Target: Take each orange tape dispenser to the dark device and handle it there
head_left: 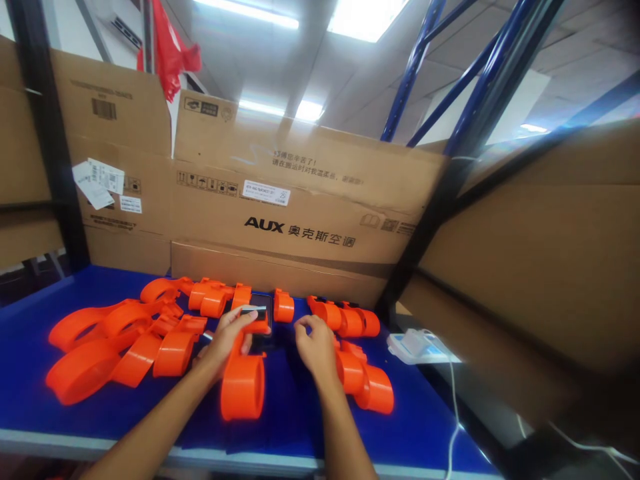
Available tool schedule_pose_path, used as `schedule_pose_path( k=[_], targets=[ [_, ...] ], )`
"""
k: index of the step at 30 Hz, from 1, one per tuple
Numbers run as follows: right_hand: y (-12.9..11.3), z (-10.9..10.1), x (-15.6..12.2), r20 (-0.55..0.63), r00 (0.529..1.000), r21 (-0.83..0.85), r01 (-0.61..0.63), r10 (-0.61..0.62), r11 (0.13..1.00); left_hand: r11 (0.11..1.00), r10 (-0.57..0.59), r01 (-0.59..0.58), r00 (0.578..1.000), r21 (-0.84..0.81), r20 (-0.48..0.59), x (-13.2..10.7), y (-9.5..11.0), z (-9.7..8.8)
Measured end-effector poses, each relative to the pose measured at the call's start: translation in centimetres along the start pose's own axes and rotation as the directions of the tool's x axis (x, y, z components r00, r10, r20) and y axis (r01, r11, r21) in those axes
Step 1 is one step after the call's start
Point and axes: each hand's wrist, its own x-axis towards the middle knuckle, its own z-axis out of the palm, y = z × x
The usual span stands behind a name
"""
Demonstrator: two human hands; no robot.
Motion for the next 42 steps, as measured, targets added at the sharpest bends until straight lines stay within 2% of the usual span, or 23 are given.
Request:
schedule_pose_path(
  k=[4, 7, 10, 13, 16, 18, 20, 24, 27, 31, 36, 42],
  targets=[
    [-1.4, -0.3, 0.1, -0.012, 1.0, 0.2, 0.027, -0.025, 0.979, 0.998, -0.025, 0.024, 1.0, 0.051, 0.008, -0.2, 0.0, 0.3],
    [-3.0, -0.5, 0.0, 0.082, 0.984, 0.345, 0.123, -0.161, 0.931, 0.997, -0.028, 0.028, 1.0, 0.073, 0.009, -0.5, 0.1, 0.9],
    [-4.3, -0.4, -0.1, 0.142, 0.953, 0.397, 0.191, -0.266, 0.898, 0.996, -0.012, 0.01, 1.0, 0.083, 0.018, -0.8, 0.4, 1.3],
    [-4.7, -0.2, -0.2, 0.14, 0.954, 0.39, 0.194, -0.266, 0.9, 0.995, -0.007, 0.005, 1.0, 0.098, 0.02, -0.9, 0.4, 1.5],
    [-4.3, -0.2, -0.2, 0.142, 0.967, 0.395, 0.139, -0.21, 0.908, 0.996, -0.028, 0.027, 1.0, 0.086, 0.001, -0.7, 0.4, 1.4],
    [-3.9, -0.4, -0.1, 0.118, 0.98, 0.399, 0.1, -0.159, 0.911, 0.998, -0.06, 0.06, 0.998, 0.025, -0.015, -0.6, 0.6, 1.0],
    [-3.4, -0.5, 0.0, 0.07, 0.993, 0.385, 0.063, -0.098, 0.921, 0.985, -0.119, 0.119, 0.993, -0.124, 0.008, -0.5, 1.2, 0.6],
    [-2.4, -0.3, 0.3, 0.02, 1.0, 0.29, 0.002, -0.008, 0.957, 0.828, -0.208, 0.237, 0.972, -0.509, 0.114, -0.6, 2.7, -0.9],
    [-1.9, 0.0, 0.3, 0.079, 0.997, 0.196, -0.002, -0.014, 0.981, 0.753, -0.207, 0.28, 0.96, -0.595, 0.189, -0.8, 3.0, -2.2],
    [-1.8, 0.1, 0.0, 0.263, 0.962, 0.109, 0.042, -0.069, 0.993, 0.719, -0.168, 0.282, 0.958, -0.636, 0.234, -1.1, 2.6, -3.1],
    [-2.4, 0.3, 0.1, 0.414, 0.9, 0.111, 0.098, -0.136, 0.989, 0.713, -0.18, 0.245, 0.97, -0.657, 0.166, -1.6, 2.5, -2.8],
    [-3.0, 0.7, 0.5, 0.486, 0.85, 0.201, 0.117, -0.202, 0.973, 0.731, -0.289, 0.176, 0.955, -0.659, -0.065, -1.7, 2.6, -2.6]
  ],
)
